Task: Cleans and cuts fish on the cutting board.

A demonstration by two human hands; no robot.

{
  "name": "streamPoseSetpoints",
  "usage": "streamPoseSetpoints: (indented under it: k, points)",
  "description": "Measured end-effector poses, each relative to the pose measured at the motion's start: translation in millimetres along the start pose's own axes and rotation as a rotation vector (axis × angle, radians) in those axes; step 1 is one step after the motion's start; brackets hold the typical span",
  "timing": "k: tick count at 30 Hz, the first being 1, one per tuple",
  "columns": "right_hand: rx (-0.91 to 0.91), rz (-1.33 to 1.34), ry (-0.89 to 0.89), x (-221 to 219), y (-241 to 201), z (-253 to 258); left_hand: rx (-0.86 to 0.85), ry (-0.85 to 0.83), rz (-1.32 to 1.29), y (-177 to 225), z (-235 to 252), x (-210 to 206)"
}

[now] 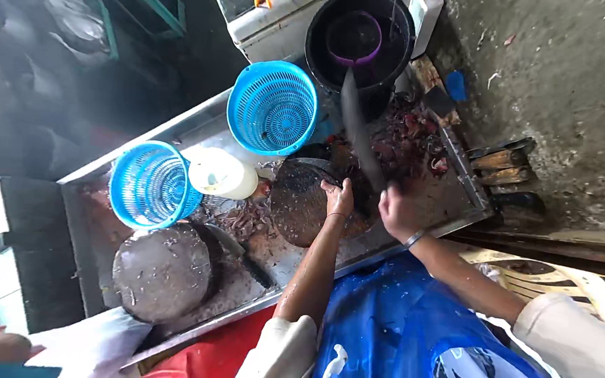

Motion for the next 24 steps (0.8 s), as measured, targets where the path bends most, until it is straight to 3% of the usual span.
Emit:
streamPoseSetpoints:
  k: [2, 3, 9, 11, 15, 19, 21, 22, 24]
  points:
    - [-0.215, -0.02, -0.299, -52, 61, -25, 0.011, 0.053, 0.018, -2, -4, 4]
    - [-0.232, -0.001, -0.334, -54, 77, -30, 0.0, 0.098, 0.035, 2, -2, 9]
    - [-0.109, 0.017, -0.15, 13, 120, -72, 0.126, 0.186, 0.071, -1, -3, 25]
    - [-0.096, 0.041, -0.111, 31, 117, -73, 0.134, 0.188, 0.056, -2, -2, 27]
    - [-0.188, 0.442, -0.111, 50, 64, -54, 0.142, 0.2, 0.053, -5, 0, 26]
    - [0.18, 0.451, 0.236, 86, -34, -15, 0.156, 0.195, 0.069, 0, -4, 27]
    - [0.253, 0.316, 0.346, 64, -46, -5, 0.162, 0.2, 0.079, 1, -5, 26]
    - [0.209, 0.204, 0.297, 36, -36, -3, 0.164, 0.2, 0.078, 2, -5, 27]
    - [-0.035, 0.019, -0.095, -34, 12, -6, 0.173, 0.204, 0.069, 1, -6, 26]
Point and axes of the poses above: each hand's wrist, its own z-axis towards the middle knuckle, its own x-axis out of the back of the hand, y = z × x, the point moved 8 cm from there along z, towards the middle knuckle, and after that the axes turned 5 degrees about y, right-handed, at the moved point
